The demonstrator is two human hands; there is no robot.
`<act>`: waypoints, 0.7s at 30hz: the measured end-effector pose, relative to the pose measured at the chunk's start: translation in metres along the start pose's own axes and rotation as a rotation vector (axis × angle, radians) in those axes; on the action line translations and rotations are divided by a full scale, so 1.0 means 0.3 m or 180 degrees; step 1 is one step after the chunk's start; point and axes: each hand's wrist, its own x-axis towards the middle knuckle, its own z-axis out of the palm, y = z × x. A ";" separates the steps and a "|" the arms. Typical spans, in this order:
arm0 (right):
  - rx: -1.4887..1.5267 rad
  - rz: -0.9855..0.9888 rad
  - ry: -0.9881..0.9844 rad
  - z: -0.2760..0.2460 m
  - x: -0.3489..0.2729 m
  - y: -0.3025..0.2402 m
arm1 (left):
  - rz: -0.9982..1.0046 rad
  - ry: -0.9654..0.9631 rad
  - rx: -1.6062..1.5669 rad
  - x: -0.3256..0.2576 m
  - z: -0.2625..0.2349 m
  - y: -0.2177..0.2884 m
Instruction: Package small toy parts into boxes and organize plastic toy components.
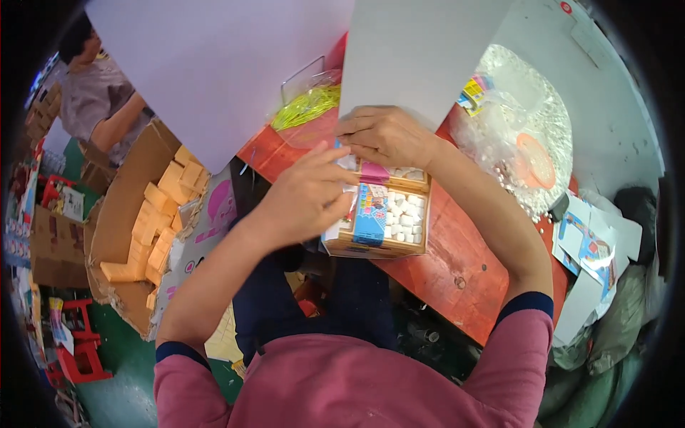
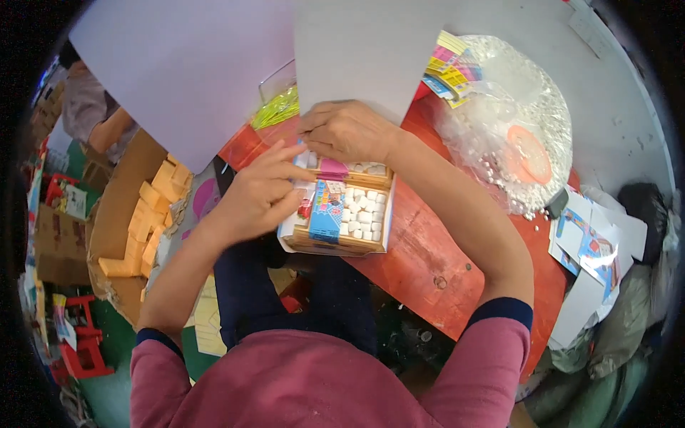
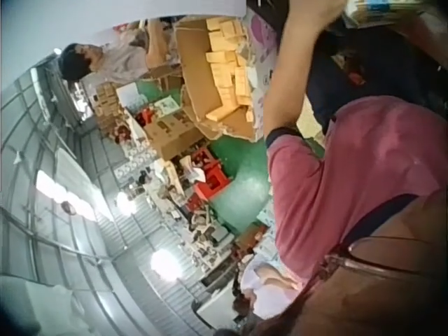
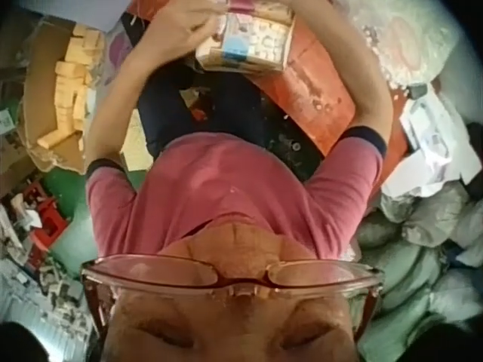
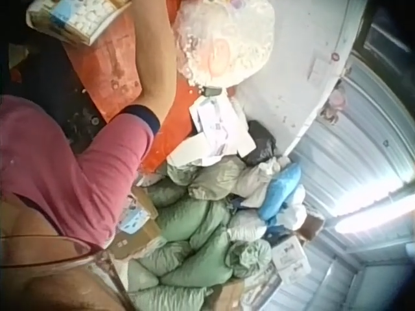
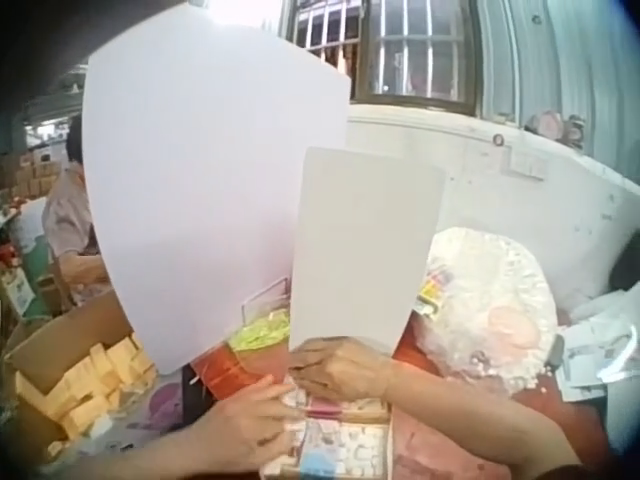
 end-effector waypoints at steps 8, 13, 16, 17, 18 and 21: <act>0.0999 0.2255 0.0931 -0.239 -0.081 -0.170 | -0.0092 -0.0486 -0.0250 0.036 0.045 -0.019; 0.1078 0.3907 0.1915 -0.090 -0.314 -0.297 | 0.0622 -0.0556 0.0205 0.063 0.082 -0.040; 0.1798 0.3858 0.2074 0.000 -0.262 -0.372 | 0.0794 -0.0839 0.0407 0.070 0.079 -0.057; 0.1790 0.3837 0.2088 0.010 -0.244 -0.380 | 0.0792 -0.0830 0.0410 0.074 0.076 -0.060; 0.1782 0.3819 0.2105 0.014 -0.235 -0.385 | 0.0825 -0.0947 0.0459 0.080 0.075 -0.063; 0.1252 0.3612 0.1750 0.013 -0.270 -0.363 | 0.0842 -0.1064 0.0518 0.115 0.083 -0.042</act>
